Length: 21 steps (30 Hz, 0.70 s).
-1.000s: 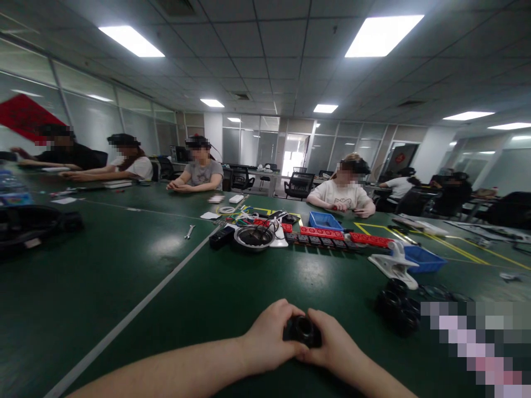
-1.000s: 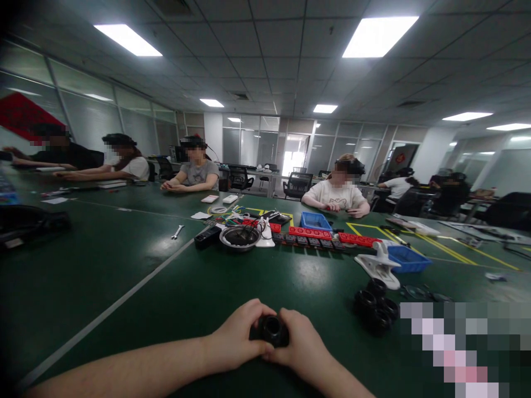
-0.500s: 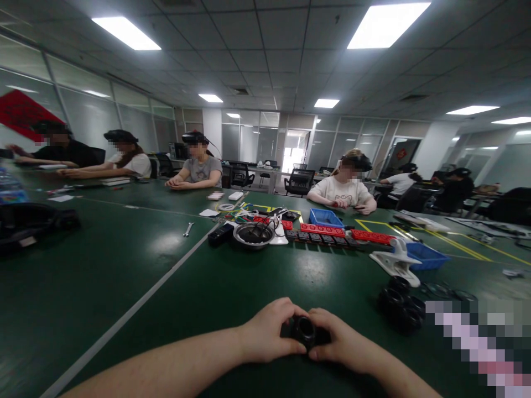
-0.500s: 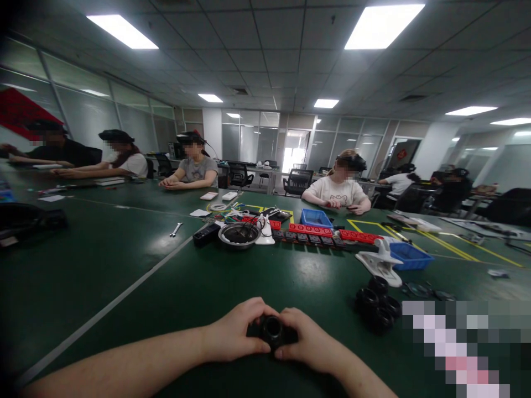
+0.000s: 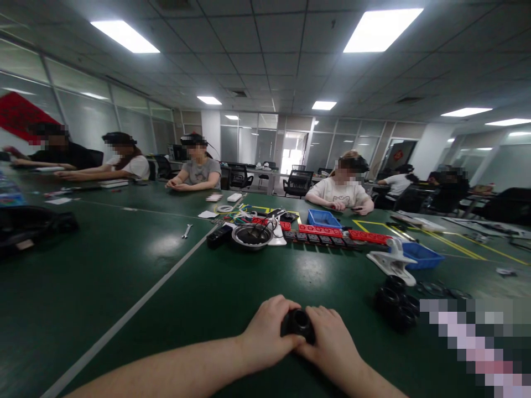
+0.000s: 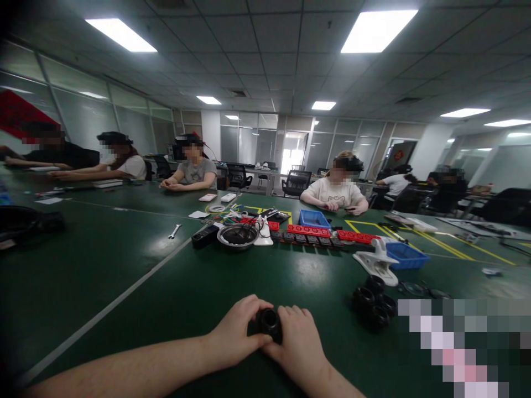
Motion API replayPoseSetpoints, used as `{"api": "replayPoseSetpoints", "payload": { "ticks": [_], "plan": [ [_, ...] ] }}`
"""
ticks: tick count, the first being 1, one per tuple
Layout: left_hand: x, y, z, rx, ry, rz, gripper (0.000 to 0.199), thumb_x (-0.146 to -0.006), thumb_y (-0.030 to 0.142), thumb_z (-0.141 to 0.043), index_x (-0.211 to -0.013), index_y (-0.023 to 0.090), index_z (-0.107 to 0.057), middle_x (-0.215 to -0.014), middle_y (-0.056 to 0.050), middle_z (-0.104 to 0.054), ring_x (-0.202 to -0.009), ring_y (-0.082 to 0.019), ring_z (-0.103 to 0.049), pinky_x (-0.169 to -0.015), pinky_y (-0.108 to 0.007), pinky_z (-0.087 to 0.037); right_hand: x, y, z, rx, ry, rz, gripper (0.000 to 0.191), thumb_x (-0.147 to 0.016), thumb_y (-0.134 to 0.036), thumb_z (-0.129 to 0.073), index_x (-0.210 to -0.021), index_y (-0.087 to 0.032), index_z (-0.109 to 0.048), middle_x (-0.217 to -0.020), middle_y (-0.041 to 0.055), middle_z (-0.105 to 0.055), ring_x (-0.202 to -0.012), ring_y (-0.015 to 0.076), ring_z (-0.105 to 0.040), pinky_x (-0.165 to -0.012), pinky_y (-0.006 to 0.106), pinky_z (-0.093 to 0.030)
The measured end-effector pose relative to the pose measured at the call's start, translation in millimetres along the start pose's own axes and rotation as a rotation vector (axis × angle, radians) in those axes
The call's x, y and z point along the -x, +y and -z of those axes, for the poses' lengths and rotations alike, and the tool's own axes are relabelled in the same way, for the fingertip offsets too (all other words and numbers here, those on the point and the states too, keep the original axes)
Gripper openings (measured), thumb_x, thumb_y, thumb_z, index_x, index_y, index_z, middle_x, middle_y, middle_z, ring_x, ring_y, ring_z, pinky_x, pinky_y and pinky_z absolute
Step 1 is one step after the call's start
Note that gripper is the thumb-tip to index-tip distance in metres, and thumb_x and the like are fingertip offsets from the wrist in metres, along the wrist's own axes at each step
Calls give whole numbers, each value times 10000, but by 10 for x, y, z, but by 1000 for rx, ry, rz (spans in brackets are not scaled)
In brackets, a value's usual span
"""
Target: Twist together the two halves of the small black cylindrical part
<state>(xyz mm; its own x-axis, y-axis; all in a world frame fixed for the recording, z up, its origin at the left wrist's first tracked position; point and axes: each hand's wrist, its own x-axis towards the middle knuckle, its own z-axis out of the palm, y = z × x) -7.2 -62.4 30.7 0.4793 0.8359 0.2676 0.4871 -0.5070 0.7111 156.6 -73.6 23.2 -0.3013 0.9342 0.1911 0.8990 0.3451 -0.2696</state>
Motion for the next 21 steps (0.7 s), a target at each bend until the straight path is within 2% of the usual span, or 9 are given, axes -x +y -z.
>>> {"api": "replayPoseSetpoints", "payload": {
  "ticks": [3, 6, 8, 10, 13, 16, 21],
  "plan": [
    [-20, -43, 32, 30, -51, -48, 405, -619, 171, -736, -992, 207, -583, -895, 3, -526, -832, -173, -490, -746, -261, -387, -9, 65, 47, -165, -63, 63, 340, -620, -319, -679, -909, -177, -569, -911, 51, -589, -848, 224, -515, -758, 332, -359],
    [-38, -95, 66, 55, -122, -93, 425, -617, 190, -749, -1007, 216, -583, -877, 10, -518, -814, -165, -492, -714, -245, -390, -36, 173, 144, -383, -249, 142, 365, -634, -291, -684, -968, -183, -579, -932, 34, -569, -882, 213, -505, -773, 316, -379],
    [-44, -119, 80, 75, -154, -104, 434, -620, 198, -753, -1017, 220, -581, -877, 13, -515, -811, -160, -493, -706, -238, -388, -54, 238, 205, -481, -340, 155, 339, -648, -281, -678, -961, -177, -596, -913, 22, -565, -882, 208, -506, -775, 310, -384],
    [-41, -123, 80, 94, -172, -103, 438, -621, 193, -753, -1022, 223, -579, -886, 15, -513, -814, -156, -494, -705, -232, -387, -65, 278, 233, -516, -367, 122, 316, -635, -255, -688, -927, -165, -610, -884, 12, -561, -861, 202, -511, -753, 297, -389],
    [-27, -99, 55, 98, -161, -86, 428, -611, 207, -762, -1000, 215, -584, -876, 17, -510, -807, -155, -492, -700, -232, -386, -63, 275, 196, -454, -319, 51, 338, -578, -254, -735, -877, -155, -612, -848, 10, -562, -809, 194, -520, -692, 274, -387],
    [-12, -62, 15, 73, -107, -35, 409, -591, 233, -773, -954, 198, -588, -867, 12, -515, -807, -165, -489, -696, -243, -387, -49, 204, 117, -313, -239, 17, 391, -529, -352, -767, -823, -156, -600, -811, 20, -580, -748, 194, -525, -629, 263, -370],
    [-7, -27, -17, 20, -26, 5, 374, -615, 179, -732, -954, 191, -574, -905, -3, -537, -861, -186, -487, -762, -276, -384, -30, 36, 39, -26, -91, 4, 314, -645, -448, -652, -769, -170, -577, -766, 51, -627, -722, 214, -548, -663, 303, -353]
  ]
}}
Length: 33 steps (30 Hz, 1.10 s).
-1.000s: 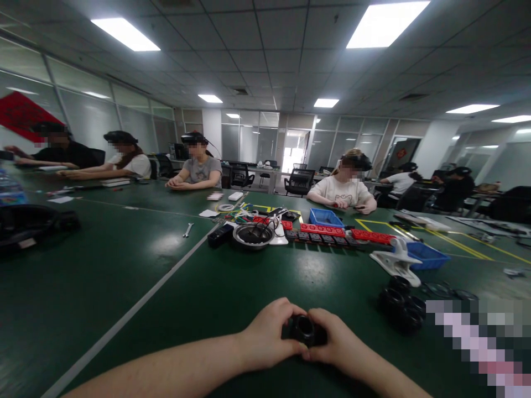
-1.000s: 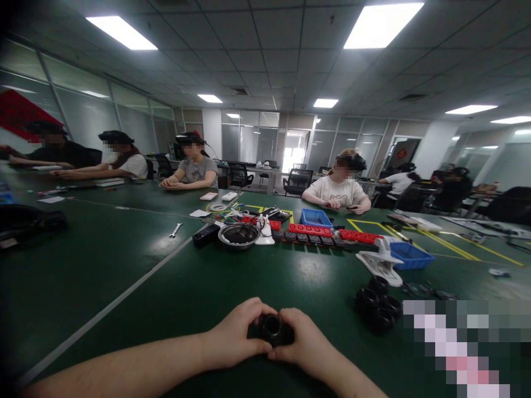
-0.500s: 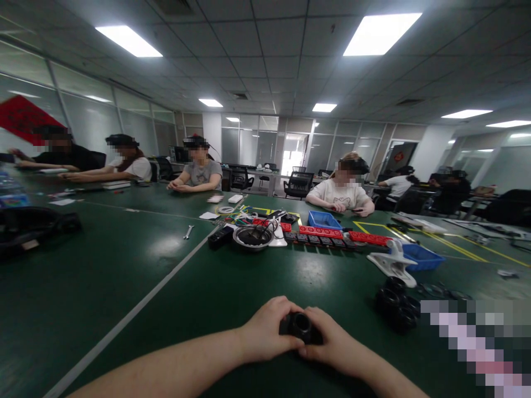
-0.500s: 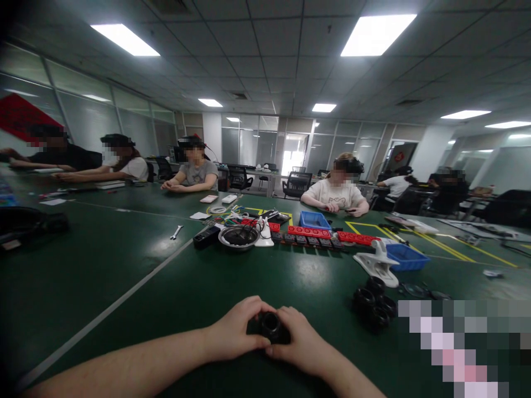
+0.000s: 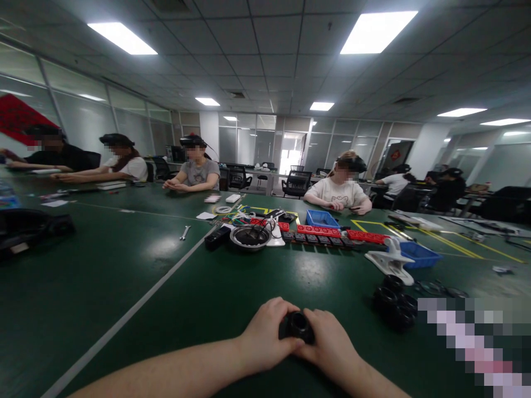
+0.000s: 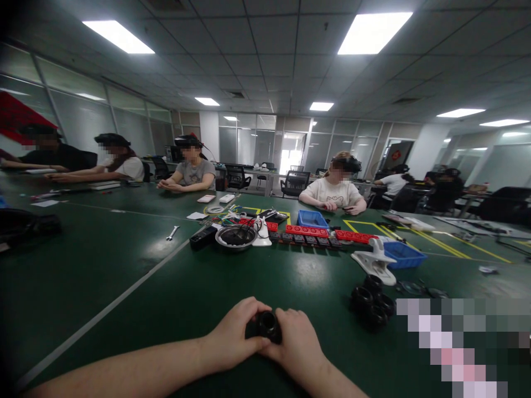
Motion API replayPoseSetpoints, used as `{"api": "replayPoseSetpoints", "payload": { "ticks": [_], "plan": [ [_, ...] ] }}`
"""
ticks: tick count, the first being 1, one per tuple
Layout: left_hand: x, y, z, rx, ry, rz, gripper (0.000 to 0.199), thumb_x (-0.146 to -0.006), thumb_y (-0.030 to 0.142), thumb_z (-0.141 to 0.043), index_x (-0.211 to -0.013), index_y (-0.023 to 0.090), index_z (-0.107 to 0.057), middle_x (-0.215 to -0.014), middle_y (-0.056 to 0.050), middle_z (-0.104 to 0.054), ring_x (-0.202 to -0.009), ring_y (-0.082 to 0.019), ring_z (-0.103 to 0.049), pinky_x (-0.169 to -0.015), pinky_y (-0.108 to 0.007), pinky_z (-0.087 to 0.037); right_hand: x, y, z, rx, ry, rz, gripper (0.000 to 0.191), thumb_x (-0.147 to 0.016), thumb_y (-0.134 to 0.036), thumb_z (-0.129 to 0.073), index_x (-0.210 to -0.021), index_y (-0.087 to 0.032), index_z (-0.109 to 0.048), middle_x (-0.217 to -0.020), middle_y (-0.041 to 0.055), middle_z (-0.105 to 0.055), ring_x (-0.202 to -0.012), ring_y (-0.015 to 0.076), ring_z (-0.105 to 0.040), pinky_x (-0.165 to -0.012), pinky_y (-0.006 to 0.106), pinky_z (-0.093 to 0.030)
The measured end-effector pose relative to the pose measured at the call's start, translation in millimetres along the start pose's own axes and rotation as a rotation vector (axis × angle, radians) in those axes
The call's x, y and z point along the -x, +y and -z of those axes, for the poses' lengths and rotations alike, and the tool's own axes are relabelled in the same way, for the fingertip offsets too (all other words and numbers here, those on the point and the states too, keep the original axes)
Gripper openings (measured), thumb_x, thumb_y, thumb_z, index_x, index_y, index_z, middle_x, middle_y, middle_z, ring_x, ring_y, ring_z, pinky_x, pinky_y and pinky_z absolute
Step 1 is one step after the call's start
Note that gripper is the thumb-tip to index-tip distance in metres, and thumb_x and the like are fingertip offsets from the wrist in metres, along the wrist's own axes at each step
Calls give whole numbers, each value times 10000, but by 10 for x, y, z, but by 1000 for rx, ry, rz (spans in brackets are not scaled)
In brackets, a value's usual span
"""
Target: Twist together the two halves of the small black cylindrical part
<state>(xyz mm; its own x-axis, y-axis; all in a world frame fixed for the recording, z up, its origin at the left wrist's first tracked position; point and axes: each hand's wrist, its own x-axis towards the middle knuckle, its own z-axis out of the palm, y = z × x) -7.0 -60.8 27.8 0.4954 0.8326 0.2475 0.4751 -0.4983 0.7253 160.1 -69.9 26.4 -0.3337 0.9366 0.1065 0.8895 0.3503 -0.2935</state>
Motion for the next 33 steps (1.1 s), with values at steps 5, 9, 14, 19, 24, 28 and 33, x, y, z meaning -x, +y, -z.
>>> {"api": "replayPoseSetpoints", "payload": {
  "ticks": [5, 9, 14, 19, 24, 28, 33],
  "plan": [
    [-7, -3, 32, -4, -14, -32, 373, -618, 165, -725, -952, 182, -560, -922, -15, -537, -886, -195, -493, -794, -294, -388, -8, 16, -13, 17, 38, 53, 358, -627, -475, -660, -801, -177, -567, -817, 54, -623, -777, 233, -545, -718, 339, -359],
    [-40, -29, 97, 11, -76, -99, 409, -611, 213, -751, -965, 179, -551, -974, -30, -521, -939, -208, -480, -833, -310, -390, -41, 192, 46, -235, -80, 143, 491, -597, -448, -710, -992, -195, -562, -940, 47, -599, -862, 226, -526, -761, 328, -383],
    [-83, -42, 165, 10, -143, -189, 663, -581, 388, -776, -1145, 189, -491, -1145, -77, -461, -1078, -257, -408, -936, -373, -334, -66, 305, 171, -387, -236, 168, 483, -605, -432, -721, -996, -174, -602, -948, 44, -572, -896, 233, -509, -785, 334, -397],
    [-89, -9, 161, -84, -122, -184, 472, -654, 369, -738, -1076, 243, -567, -1014, -35, -530, -976, -224, -472, -865, -339, -374, -53, 268, 232, -411, -268, 185, 385, -649, -324, -697, -997, -182, -613, -983, 42, -572, -923, 224, -498, -821, 336, -385],
    [-89, 4, 144, -48, -128, -133, 445, -637, 314, -763, -1042, 234, -598, -919, -17, -546, -908, -200, -493, -792, -287, -395, -37, 233, 222, -389, -229, 131, 343, -617, -273, -716, -937, -181, -632, -895, 21, -586, -850, 201, -516, -742, 291, -395],
    [-67, 7, 93, -25, -77, -55, 445, -604, 314, -780, -999, 216, -602, -899, -9, -544, -854, -190, -499, -753, -275, -397, -21, 118, 135, -225, -142, 1, 298, -587, -354, -720, -794, -164, -622, -763, 12, -597, -697, 175, -525, -611, 258, -369],
    [-29, 34, 28, -86, 40, 38, 413, -600, 296, -772, -952, 191, -583, -932, -16, -549, -902, -214, -485, -800, -315, -374, -2, -45, 14, -25, 12, -42, 202, -665, -359, -630, -732, -174, -584, -726, 27, -626, -706, 200, -540, -704, 327, -348]
  ]
}}
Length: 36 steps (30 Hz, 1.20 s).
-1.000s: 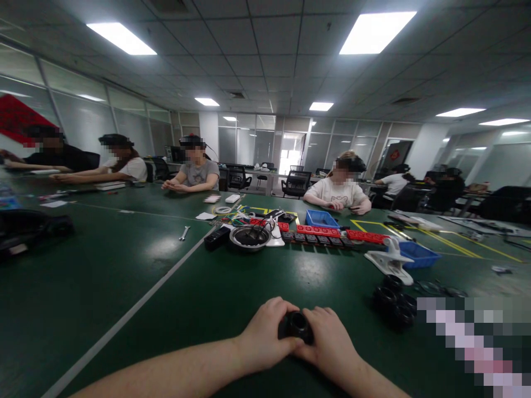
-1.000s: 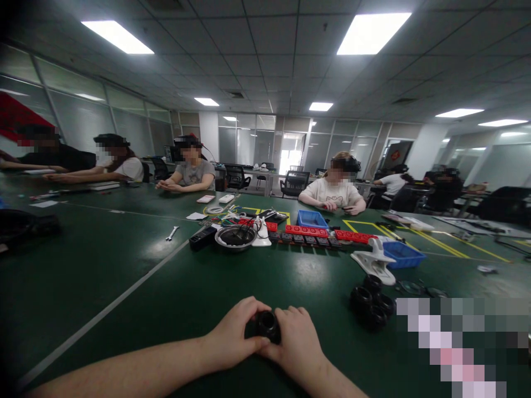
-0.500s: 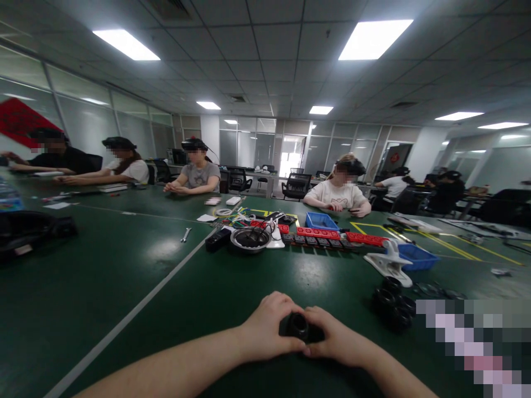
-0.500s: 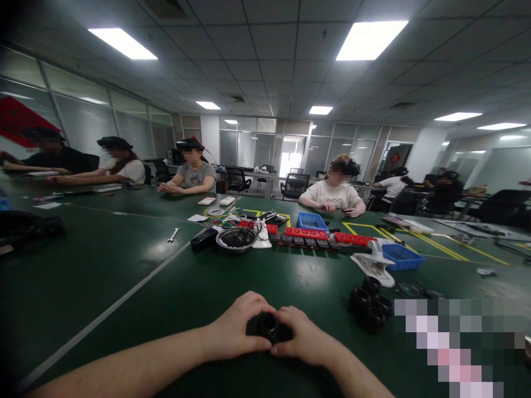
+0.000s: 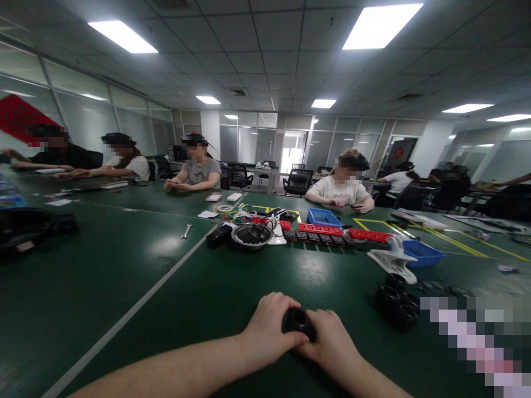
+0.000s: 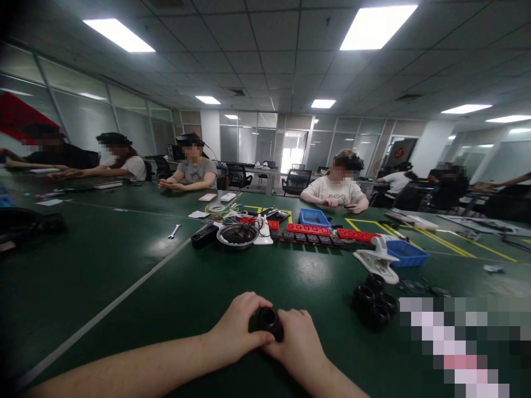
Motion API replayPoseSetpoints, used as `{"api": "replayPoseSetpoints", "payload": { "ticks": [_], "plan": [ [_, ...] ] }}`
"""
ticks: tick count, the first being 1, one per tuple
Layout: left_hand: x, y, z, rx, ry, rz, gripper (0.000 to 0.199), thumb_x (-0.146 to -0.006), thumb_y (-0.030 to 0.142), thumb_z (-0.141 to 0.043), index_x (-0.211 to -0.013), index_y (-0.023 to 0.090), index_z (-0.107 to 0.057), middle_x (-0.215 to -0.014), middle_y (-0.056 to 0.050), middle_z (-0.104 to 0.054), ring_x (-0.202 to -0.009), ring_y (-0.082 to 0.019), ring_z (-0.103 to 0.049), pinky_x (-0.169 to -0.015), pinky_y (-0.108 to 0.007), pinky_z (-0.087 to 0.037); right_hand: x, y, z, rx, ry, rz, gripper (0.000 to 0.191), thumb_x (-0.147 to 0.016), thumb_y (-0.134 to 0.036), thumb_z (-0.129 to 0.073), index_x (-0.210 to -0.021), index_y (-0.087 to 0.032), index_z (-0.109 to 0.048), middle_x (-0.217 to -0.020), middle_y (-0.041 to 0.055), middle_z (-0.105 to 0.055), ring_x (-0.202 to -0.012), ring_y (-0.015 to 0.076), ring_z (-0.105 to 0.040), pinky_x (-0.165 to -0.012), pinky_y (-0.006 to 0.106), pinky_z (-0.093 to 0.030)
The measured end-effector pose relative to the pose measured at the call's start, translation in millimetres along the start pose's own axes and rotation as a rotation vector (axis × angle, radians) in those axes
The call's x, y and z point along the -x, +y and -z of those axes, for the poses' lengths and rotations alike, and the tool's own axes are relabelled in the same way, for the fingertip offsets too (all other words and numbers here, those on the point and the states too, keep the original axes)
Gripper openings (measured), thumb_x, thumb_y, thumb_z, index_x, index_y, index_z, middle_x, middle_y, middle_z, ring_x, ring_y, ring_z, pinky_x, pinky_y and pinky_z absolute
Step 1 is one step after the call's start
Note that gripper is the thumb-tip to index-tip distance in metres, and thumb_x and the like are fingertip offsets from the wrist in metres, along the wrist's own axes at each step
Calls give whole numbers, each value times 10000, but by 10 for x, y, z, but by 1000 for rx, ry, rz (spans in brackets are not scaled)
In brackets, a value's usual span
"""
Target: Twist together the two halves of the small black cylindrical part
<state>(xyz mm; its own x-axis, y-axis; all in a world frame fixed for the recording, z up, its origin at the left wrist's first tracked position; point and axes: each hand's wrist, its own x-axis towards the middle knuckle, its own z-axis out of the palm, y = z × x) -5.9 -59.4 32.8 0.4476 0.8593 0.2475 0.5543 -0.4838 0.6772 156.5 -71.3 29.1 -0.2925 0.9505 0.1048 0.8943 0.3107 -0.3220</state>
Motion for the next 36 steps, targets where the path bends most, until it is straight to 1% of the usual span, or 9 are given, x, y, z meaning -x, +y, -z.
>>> {"api": "replayPoseSetpoints", "payload": {
  "ticks": [4, 6, 10, 12, 20, 24, 28, 32, 36],
  "plan": [
    [-17, 6, 34, 10, -32, -33, 401, -608, 288, -770, -950, 196, -582, -912, -10, -547, -885, -205, -488, -800, -310, -377, 8, 14, -2, -74, 29, 63, 374, -616, -349, -681, -922, -174, -556, -904, 51, -608, -840, 228, -532, -759, 347, -358],
    [-42, -6, 76, 38, -86, -58, 405, -617, 280, -767, -970, 201, -585, -910, -10, -542, -873, -198, -490, -782, -296, -387, -4, 68, 38, -165, -35, 121, 462, -602, -325, -702, -1011, -181, -543, -968, 56, -583, -894, 230, -517, -783, 344, -369],
    [-85, -49, 148, 101, -199, -115, 433, -638, 292, -758, -1028, 223, -583, -936, -9, -534, -878, -187, -497, -752, -265, -401, -37, 201, 143, -341, -214, 215, 384, -664, -303, -668, -1021, -191, -582, -972, 48, -573, -928, 224, -510, -813, 330, -385],
    [-89, -63, 157, 110, -213, -145, 444, -646, 297, -753, -1049, 231, -579, -935, -5, -532, -878, -182, -500, -747, -258, -400, -44, 245, 166, -400, -247, 214, 348, -678, -300, -659, -1000, -182, -601, -952, 42, -577, -911, 216, -519, -797, 314, -396],
    [4, 43, 57, 42, -93, -26, 403, -603, 300, -767, -957, 205, -598, -886, 3, -540, -817, -181, -508, -712, -269, -395, -16, 113, 23, -185, -99, 34, 343, -571, -398, -726, -778, -154, -601, -745, 27, -620, -669, 185, -549, -561, 248, -359],
    [10, 66, 26, 33, -47, 28, 408, -599, 284, -767, -955, 193, -590, -899, -3, -554, -827, -190, -501, -758, -296, -391, 8, -2, -21, 10, 8, -7, 289, -657, -447, -636, -723, -169, -598, -715, 52, -645, -670, 209, -562, -625, 297, -359],
    [-23, 25, 46, 78, -63, -2, 403, -603, 255, -768, -957, 186, -588, -891, -4, -540, -817, -179, -497, -719, -267, -396, 27, -13, -10, 18, 44, 50, 320, -659, -437, -639, -832, -170, -600, -819, 62, -636, -783, 242, -554, -722, 354, -361],
    [-64, -46, 95, 133, -155, -66, 419, -617, 245, -765, -993, 209, -586, -895, 4, -519, -803, -161, -494, -691, -236, -397, -2, 91, 74, -174, -101, 136, 438, -602, -346, -708, -990, -191, -576, -948, 52, -584, -883, 234, -520, -770, 340, -381],
    [-89, -94, 113, 165, -193, -103, 435, -622, 268, -766, -1013, 211, -584, -903, 5, -512, -797, -155, -493, -681, -227, -398, -71, 217, 168, -369, -245, 251, 328, -670, -307, -663, -974, -194, -612, -941, 33, -578, -882, 210, -513, -779, 313, -391]
  ]
}}
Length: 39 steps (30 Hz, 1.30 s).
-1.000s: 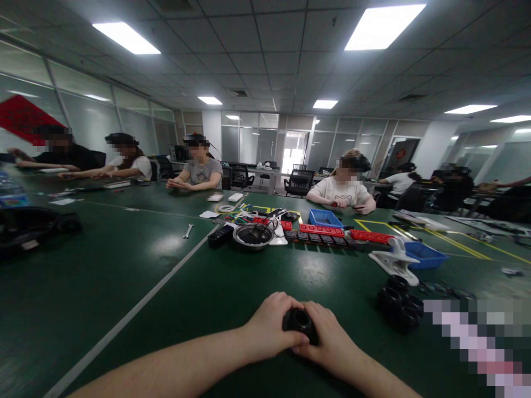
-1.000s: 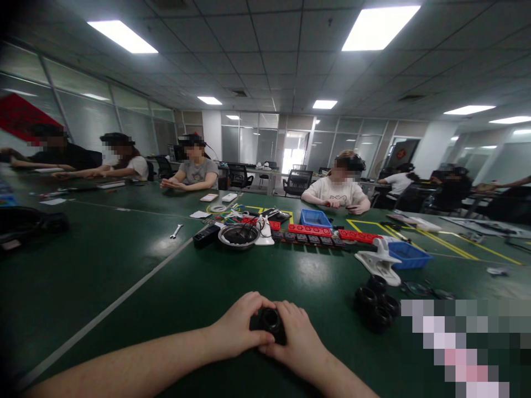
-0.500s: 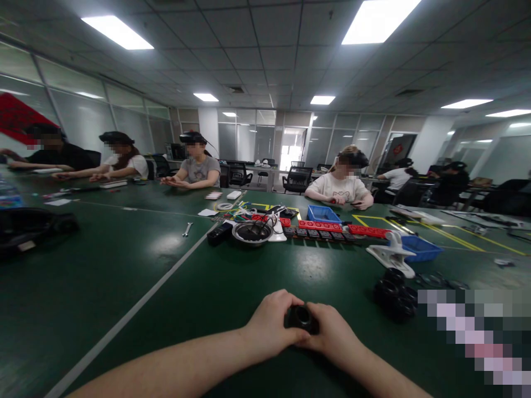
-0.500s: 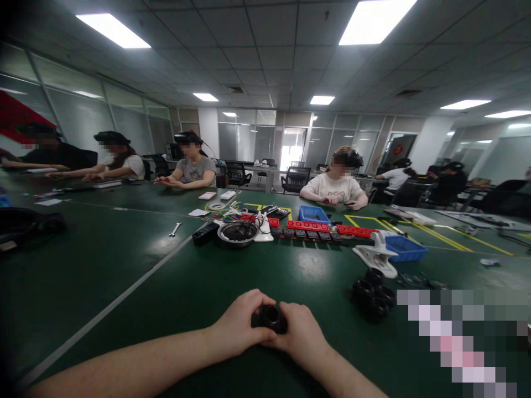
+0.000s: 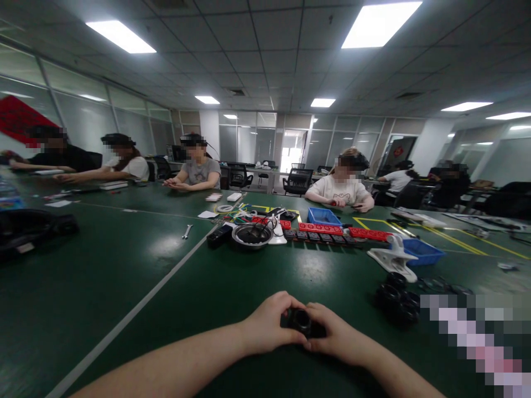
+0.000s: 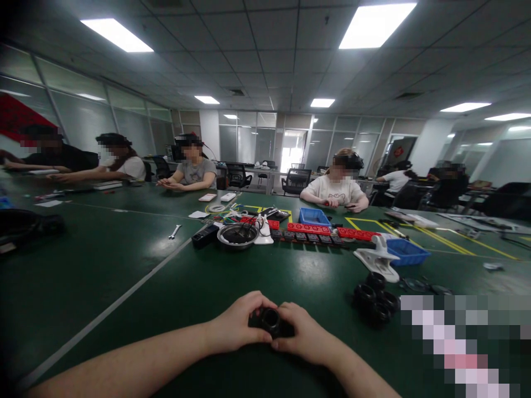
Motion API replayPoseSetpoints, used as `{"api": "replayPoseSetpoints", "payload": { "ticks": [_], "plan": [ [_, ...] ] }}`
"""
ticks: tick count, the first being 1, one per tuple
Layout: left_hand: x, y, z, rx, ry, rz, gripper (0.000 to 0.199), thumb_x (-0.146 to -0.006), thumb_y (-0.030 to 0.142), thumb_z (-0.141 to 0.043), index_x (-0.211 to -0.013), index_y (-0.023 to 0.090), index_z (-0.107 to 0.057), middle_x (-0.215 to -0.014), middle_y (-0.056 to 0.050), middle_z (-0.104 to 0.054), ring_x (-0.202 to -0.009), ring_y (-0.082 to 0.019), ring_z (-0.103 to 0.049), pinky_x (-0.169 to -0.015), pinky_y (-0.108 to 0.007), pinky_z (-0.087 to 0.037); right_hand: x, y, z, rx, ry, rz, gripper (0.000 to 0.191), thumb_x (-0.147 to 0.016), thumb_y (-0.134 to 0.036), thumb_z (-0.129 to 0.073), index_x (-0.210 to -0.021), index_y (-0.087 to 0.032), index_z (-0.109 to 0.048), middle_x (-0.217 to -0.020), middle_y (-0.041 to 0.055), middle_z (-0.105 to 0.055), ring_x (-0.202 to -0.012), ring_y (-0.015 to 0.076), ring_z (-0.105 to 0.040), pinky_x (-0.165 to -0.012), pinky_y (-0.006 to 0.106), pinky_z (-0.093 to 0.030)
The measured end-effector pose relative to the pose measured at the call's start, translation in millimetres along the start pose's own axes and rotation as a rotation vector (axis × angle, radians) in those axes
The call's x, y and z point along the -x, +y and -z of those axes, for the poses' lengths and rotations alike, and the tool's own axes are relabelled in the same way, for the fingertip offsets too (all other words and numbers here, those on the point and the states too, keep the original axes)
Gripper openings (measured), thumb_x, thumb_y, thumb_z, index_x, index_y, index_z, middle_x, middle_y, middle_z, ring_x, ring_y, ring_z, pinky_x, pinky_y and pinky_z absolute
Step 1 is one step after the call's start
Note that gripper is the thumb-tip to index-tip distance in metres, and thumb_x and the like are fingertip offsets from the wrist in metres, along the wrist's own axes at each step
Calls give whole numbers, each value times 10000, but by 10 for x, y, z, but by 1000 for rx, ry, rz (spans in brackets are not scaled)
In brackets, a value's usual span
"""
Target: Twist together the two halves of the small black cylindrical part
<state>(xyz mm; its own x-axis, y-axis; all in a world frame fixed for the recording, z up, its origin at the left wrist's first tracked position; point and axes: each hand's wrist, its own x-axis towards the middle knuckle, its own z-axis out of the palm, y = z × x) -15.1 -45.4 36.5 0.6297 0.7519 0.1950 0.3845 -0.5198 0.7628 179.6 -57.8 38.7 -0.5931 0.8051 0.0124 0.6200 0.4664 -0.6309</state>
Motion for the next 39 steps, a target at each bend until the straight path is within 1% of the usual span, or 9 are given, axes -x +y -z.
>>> {"api": "replayPoseSetpoints", "payload": {
  "ticks": [4, 10, 14, 17, 19, 22, 27, 35, 39],
  "plan": [
    [2, 17, -21, 13, 18, 10, 444, -612, 261, -770, -1010, 196, -585, -902, 1, -512, -789, -157, -494, -673, -230, -398, -4, 45, 7, -15, 31, -1, 275, -663, -286, -676, -907, -168, -632, -867, 23, -583, -826, 195, -516, -726, 287, -392],
    [50, 83, -103, -80, 122, 108, 418, -612, 269, -756, -982, 195, -577, -898, 0, -527, -813, -174, -493, -695, -256, -396, -6, -34, -159, 172, 190, -142, 212, -635, -311, -676, -728, -149, -577, -723, 12, -578, -667, 163, -516, -581, 245, -363],
    [58, 79, -127, -109, 171, 109, 395, -629, 246, -735, -983, 188, -569, -925, -9, -539, -850, -189, -489, -747, -283, -390, -26, -122, -232, 312, 237, -187, 164, -668, -321, -628, -695, -174, -561, -708, 14, -605, -658, 166, -534, -598, 256, -350],
    [42, 62, -89, -62, 131, 106, 401, -622, 223, -738, -986, 182, -574, -915, -9, -532, -815, -179, -494, -712, -268, -399, -12, -154, -239, 376, 253, -209, 263, -676, -429, -627, -750, -180, -587, -768, 40, -619, -728, 204, -547, -657, 296, -354],
    [29, 44, -52, -30, 82, 84, 408, -625, 214, -738, -999, 186, -578, -908, -6, -526, -795, -169, -496, -694, -256, -401, 10, -145, -218, 362, 250, -189, 350, -645, -454, -659, -847, -176, -594, -852, 57, -611, -796, 228, -539, -700, 321, -360],
    [12, 1, -10, 19, 16, 16, 411, -640, 211, -738, -1019, 205, -580, -916, 1, -523, -818, -166, -499, -708, -247, -401, 36, -94, -150, 226, 158, -122, 418, -619, -361, -703, -973, -179, -577, -937, 58, -582, -867, 231, -520, -750, 329, -374],
    [-4, -67, 0, 69, -13, -37, 428, -642, 202, -747, -1036, 213, -579, -932, 1, -522, -848, -166, -506, -730, -242, -401, 24, 6, -39, 7, 42, -39, 319, -665, -251, -670, -966, -170, -597, -892, 35, -579, -855, 208, -517, -751, 307, -388],
    [6, -3, -48, 13, 35, 23, 428, -603, 225, -770, -991, 204, -591, -900, 5, -528, -823, -169, -508, -704, -245, -401, -1, 42, -110, 3, 129, -112, 284, -618, -299, -703, -837, -150, -600, -802, 21, -581, -734, 180, -519, -621, 256, -372],
    [11, 49, -90, -66, 92, 60, 409, -602, 231, -766, -971, 200, -590, -887, 4, -537, -825, -177, -502, -716, -262, -395, -27, -21, -196, 162, 214, -190, 243, -588, -283, -692, -741, -159, -549, -741, 18, -582, -683, 174, -516, -575, 249, -343]
  ]
}}
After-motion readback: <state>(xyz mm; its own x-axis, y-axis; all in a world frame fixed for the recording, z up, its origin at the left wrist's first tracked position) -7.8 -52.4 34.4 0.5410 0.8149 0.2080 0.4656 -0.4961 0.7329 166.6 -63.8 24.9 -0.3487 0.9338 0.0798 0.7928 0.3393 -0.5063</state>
